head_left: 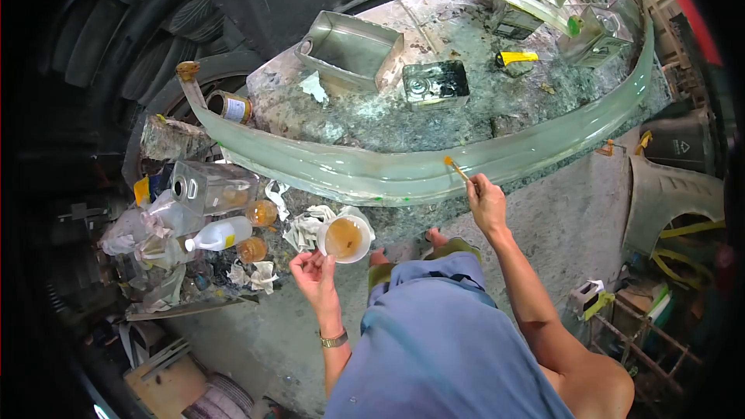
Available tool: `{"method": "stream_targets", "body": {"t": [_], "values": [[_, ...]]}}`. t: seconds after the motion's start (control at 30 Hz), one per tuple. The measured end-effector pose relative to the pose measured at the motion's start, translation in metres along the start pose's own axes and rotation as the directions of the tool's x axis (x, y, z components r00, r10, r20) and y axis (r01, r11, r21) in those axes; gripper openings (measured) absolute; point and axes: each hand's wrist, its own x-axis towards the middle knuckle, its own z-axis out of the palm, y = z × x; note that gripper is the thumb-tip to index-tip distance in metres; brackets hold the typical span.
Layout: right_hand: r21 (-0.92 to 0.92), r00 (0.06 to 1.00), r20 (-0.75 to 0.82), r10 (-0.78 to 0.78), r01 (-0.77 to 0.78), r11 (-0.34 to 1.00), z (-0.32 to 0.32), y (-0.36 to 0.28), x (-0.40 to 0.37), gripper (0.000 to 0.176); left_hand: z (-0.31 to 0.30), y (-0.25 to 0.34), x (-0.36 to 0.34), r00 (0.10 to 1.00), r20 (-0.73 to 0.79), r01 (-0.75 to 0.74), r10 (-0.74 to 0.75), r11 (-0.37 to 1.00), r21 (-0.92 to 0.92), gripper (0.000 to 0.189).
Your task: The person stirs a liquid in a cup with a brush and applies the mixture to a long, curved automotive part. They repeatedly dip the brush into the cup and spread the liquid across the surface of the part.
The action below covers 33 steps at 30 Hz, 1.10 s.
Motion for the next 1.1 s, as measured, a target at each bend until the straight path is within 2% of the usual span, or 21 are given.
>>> {"method": "stream_targets", "body": {"t": [0.03,0.17,0.23,0.27,0.33,0.37,0.43,0.47,0.63,0.73,0.77,0.83,0.87,0.93,1.0,1.1], "values": [[0.005,1.0,0.003,0.003,-0.003,1.0,-0.003,-0.012,-0.002,0.013,-0.001,0.0,-0.001,1.0,-0.012,0.015,-0.015,1.0,-0.011,0.041],[0.285,0.959,0.27,-0.085,0.005,0.959,0.038,-0.076,-0.005,0.02,-0.009,-0.002,-0.002,0.999,-0.028,0.027,-0.026,0.999,0.036,0.042],[0.501,0.953,0.251,-0.17,0.022,0.865,0.073,-0.094,-0.001,0.023,-0.012,-0.003,0.0,0.998,-0.03,0.054,-0.052,0.997,0.059,0.043],[0.502,0.953,0.253,-0.165,0.017,0.864,0.084,-0.092,0.002,0.023,-0.013,-0.003,0.001,0.998,-0.029,0.057,-0.055,0.996,0.064,0.043],[0.532,0.947,0.31,-0.081,-0.102,0.841,0.102,-0.085,0.007,0.024,-0.016,-0.005,0.003,0.997,-0.028,0.071,-0.068,0.993,0.097,0.043],[0.53,0.947,0.311,-0.077,-0.105,0.841,0.105,-0.077,0.008,0.024,-0.017,-0.005,0.004,0.997,-0.026,0.075,-0.073,0.992,0.098,0.043],[0.396,0.985,0.169,-0.045,-0.026,0.918,0.1,-0.053,0.007,0.023,-0.018,-0.007,0.006,0.995,-0.004,0.1,-0.1,0.989,0.112,0.045],[0.392,0.984,0.172,-0.041,-0.03,0.919,0.096,-0.043,0.006,0.023,-0.019,-0.007,0.007,0.994,-0.005,0.106,-0.106,0.988,0.113,0.045],[0.305,0.985,0.083,0.15,-0.168,0.937,0.059,-0.017,-0.002,0.018,-0.022,-0.01,0.019,0.989,0.068,0.127,-0.133,0.988,0.093,0.047],[0.26,0.974,-0.042,0.224,-0.206,0.943,0.034,-0.001,-0.006,0.018,-0.026,-0.011,0.027,0.985,0.107,0.127,-0.134,0.989,0.07,0.047],[0.215,0.974,-0.146,0.174,-0.14,0.966,0.027,-0.001,-0.009,0.017,-0.028,-0.01,0.03,0.984,0.116,0.131,-0.138,0.989,0.066,0.047],[0.05,0.958,-0.236,0.161,-0.153,0.987,0.014,-0.011,-0.014,0.015,-0.034,-0.008,0.035,0.982,0.129,0.131,-0.14,0.988,0.077,0.048],[0.048,0.957,-0.241,0.162,-0.155,0.987,0.018,-0.016,-0.016,0.015,-0.038,-0.007,0.038,0.981,0.134,0.132,-0.141,0.988,0.075,0.048],[-0.072,0.978,-0.18,0.106,-0.12,0.99,0.037,-0.033,-0.022,0.011,-0.046,-0.003,0.044,0.979,0.142,0.135,-0.146,0.988,0.079,0.048],[-0.125,0.993,-0.118,0.013,-0.028,0.992,0.072,-0.052,-0.029,0.01,-0.056,-0.001,0.049,0.98,0.149,0.121,-0.133,0.989,0.09,0.048],[-0.019,1.0,-0.017,-0.001,0.001,1.0,0.112,-0.093,-0.036,0.014,-0.07,0.009,0.054,0.984,0.139,0.094,-0.108,0.99,0.106,0.048]]}}
